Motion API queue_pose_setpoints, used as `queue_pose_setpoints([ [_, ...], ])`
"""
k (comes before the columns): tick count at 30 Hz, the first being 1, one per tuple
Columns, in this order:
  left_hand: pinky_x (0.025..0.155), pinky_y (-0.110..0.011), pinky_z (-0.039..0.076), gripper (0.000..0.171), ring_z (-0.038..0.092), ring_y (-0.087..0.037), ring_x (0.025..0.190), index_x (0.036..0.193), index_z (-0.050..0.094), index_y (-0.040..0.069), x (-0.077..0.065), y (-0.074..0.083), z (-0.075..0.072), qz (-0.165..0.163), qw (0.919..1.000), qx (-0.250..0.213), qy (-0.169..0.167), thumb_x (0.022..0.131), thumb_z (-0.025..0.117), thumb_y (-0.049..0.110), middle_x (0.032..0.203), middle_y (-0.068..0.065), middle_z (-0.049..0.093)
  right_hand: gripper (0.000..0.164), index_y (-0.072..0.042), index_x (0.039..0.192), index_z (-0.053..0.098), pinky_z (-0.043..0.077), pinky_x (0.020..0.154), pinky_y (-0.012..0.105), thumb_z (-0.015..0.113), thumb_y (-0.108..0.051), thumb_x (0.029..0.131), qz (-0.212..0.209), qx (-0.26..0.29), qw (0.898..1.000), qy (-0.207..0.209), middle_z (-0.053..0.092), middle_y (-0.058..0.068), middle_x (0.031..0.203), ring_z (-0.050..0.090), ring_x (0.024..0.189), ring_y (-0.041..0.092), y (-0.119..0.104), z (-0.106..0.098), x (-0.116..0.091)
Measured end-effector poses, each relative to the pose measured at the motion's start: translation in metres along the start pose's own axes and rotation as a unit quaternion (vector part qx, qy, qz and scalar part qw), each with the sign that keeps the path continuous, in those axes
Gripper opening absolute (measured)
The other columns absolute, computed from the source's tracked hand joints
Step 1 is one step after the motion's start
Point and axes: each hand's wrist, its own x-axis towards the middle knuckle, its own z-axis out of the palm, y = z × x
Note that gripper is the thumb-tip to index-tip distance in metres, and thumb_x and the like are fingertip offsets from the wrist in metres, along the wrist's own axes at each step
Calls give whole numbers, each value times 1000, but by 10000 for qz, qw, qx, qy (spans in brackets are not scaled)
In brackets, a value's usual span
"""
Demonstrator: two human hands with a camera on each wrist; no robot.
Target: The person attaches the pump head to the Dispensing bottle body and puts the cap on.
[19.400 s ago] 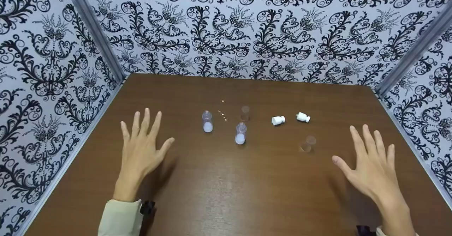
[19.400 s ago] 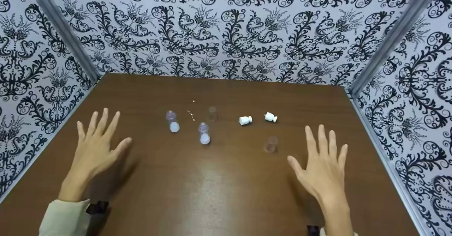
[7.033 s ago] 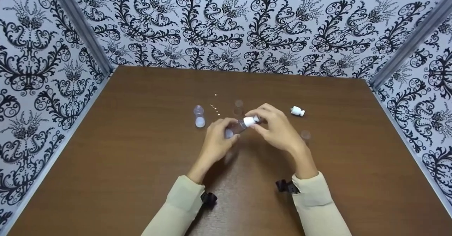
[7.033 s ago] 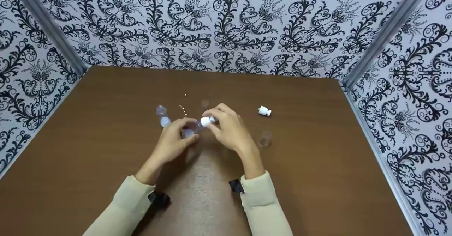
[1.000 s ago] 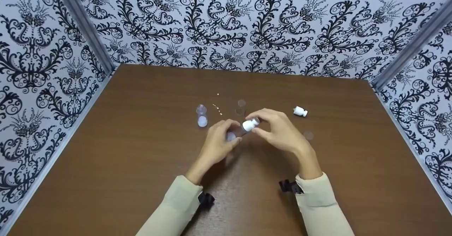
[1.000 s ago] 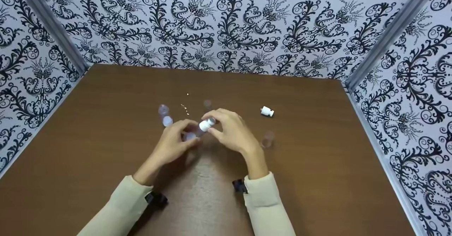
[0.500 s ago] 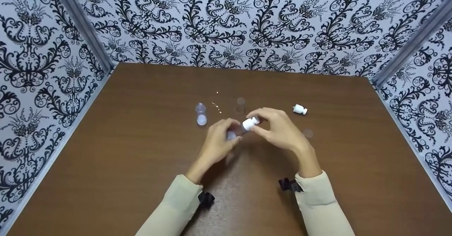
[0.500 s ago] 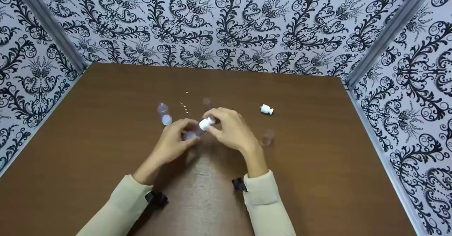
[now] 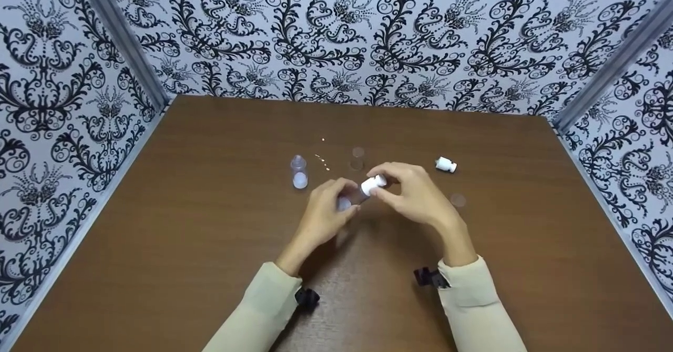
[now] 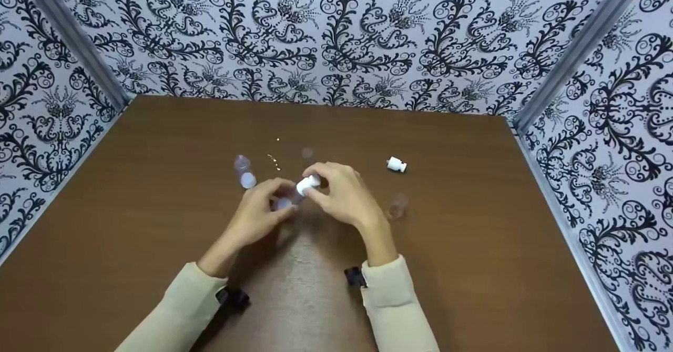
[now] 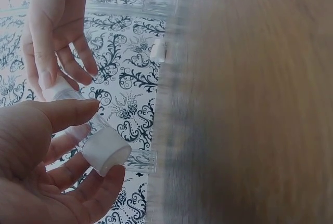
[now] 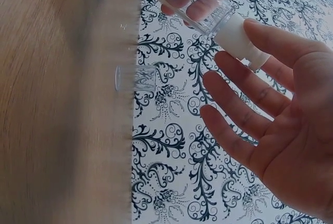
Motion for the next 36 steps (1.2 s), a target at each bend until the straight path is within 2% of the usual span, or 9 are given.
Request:
queue_pose_setpoints([
  [11,91,-45,54,34,70,-28,100,116,73,4,0,1,1,31,10000,-39,-19,85,87,6,106,-11,74,11,-15,106,77,57,88,35,80,-20,97,319,-132,9994,63,73,-4,96,69,92,13,-1,1,0],
  [14,92,-45,54,34,70,-27,100,116,73,4,0,1,1,-6,10000,4,-51,85,88,7,107,-11,74,15,-15,109,77,57,88,35,80,-23,97,363,-146,9992,39,73,-4,98,69,93,14,-1,1,0],
  [19,95,-43,54,35,69,-26,105,117,72,6,-1,2,0,-145,9997,-82,-186,86,88,8,110,-9,74,28,-15,119,76,55,95,37,82,-28,95,376,-112,9992,80,73,-4,107,68,100,14,-2,-2,-2],
  [25,95,-44,54,35,70,-26,105,117,73,7,-1,3,-1,-159,9997,-81,-157,86,88,8,110,-8,74,34,-16,123,75,54,102,38,86,-24,92,259,-36,9996,108,72,-4,111,67,101,13,0,-6,-4],
  [30,96,-44,53,35,69,-26,106,118,73,7,-1,2,-1,-189,9996,-66,-176,86,88,8,110,-8,74,35,-16,124,75,54,102,45,86,-20,92,64,3,10000,73,72,-5,112,67,102,13,1,-7,-4],
  [36,95,-44,54,35,70,-26,105,117,73,7,-1,2,-1,-155,9997,-58,-167,86,87,8,109,-8,74,32,-17,122,75,54,101,39,85,-18,92,-144,-66,9999,24,72,-6,111,65,101,12,2,-6,-3],
])
